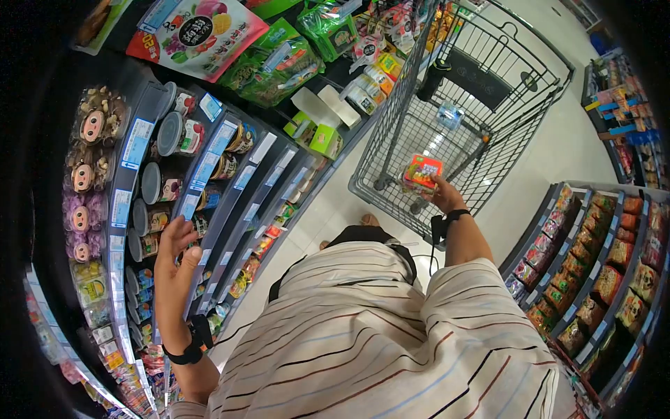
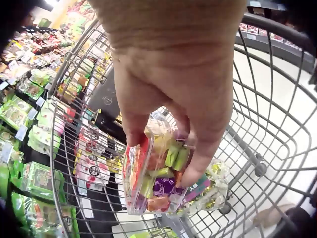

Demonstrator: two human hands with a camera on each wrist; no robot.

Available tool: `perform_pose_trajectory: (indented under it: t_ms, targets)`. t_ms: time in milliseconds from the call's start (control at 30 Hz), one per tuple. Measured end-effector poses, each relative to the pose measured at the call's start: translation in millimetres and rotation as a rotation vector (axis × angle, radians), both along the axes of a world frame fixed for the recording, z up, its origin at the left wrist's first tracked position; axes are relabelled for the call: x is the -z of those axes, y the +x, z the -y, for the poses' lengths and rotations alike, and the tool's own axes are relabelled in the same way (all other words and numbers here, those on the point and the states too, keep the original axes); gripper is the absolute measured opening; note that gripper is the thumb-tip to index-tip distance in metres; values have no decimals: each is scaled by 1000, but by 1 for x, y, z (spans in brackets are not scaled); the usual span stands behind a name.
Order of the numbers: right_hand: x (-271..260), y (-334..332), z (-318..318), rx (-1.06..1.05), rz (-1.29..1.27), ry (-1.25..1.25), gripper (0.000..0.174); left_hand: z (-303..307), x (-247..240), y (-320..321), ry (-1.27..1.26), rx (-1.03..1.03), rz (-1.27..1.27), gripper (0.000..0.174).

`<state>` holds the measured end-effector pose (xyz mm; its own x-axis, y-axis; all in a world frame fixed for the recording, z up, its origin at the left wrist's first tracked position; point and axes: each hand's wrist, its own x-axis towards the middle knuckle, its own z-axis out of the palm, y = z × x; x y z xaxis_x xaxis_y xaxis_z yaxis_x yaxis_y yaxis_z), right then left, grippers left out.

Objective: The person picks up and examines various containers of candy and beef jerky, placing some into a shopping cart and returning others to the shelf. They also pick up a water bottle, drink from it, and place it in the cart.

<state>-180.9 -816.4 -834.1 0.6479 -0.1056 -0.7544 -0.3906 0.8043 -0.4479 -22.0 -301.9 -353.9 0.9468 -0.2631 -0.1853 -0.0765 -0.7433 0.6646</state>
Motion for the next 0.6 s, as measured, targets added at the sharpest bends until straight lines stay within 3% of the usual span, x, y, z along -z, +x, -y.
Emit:
perform_pose_trajectory:
  t_ms: [500, 600]
  targets:
    - [22, -1, -10, -144, -216, -167, 41, 4, 8, -4, 50, 81, -64, 59]
    - [30, 4, -7, -258, -323, -207, 28, 4, 8, -4, 44, 80, -69, 60]
